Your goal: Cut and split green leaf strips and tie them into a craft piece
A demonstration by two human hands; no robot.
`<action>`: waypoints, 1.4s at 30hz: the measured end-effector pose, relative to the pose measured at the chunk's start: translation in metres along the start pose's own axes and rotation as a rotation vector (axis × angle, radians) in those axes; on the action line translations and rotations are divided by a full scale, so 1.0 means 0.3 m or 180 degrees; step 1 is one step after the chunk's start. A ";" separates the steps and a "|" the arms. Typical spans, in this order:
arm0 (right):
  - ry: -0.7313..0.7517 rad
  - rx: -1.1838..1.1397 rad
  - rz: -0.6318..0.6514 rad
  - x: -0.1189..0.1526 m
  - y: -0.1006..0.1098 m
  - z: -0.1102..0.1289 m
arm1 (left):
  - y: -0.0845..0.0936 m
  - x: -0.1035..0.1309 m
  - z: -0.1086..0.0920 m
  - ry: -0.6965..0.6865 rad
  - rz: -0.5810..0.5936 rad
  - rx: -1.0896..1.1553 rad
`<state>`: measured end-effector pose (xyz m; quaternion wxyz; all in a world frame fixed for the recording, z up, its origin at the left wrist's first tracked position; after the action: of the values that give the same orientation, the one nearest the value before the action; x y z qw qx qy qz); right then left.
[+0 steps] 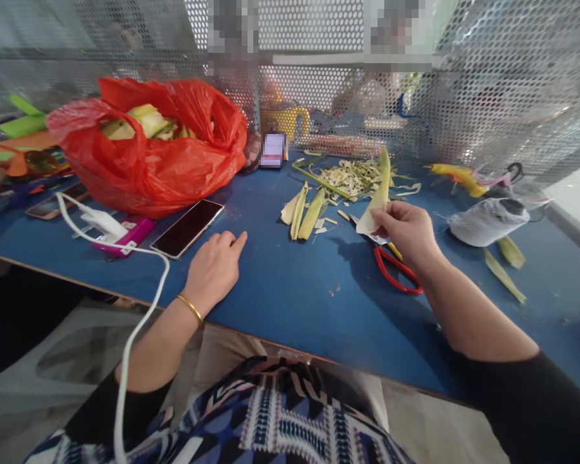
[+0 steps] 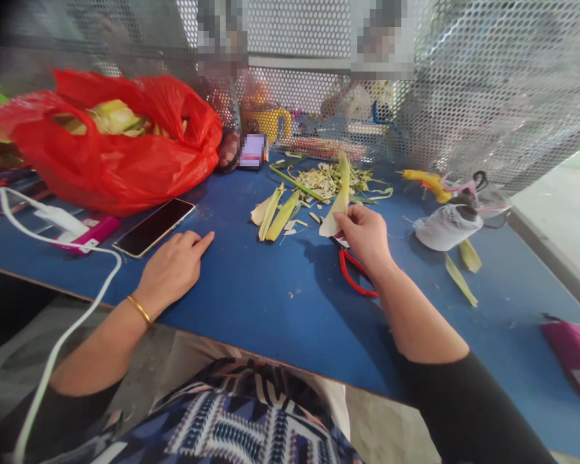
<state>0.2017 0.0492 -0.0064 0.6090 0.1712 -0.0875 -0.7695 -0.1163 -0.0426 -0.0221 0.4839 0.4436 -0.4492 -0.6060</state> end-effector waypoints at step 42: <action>0.0197 -0.0153 0.0096 0.014 -0.005 0.025 | 0.177 -0.217 -0.187 0.0441 -0.0973 0.3399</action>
<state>0.1968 0.0450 -0.0006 0.6268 0.1788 -0.0527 -0.7565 -0.0427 0.0083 0.0249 0.1270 0.7260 -0.5915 -0.3270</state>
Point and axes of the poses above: each hand's wrist, its own x-axis away from the middle knuckle, its own y-axis out of the back of the hand, z = x × y, the point moved 2 cm from there along -x, towards the middle knuckle, and after that the axes turned 3 degrees about -x, right-handed, at the moved point
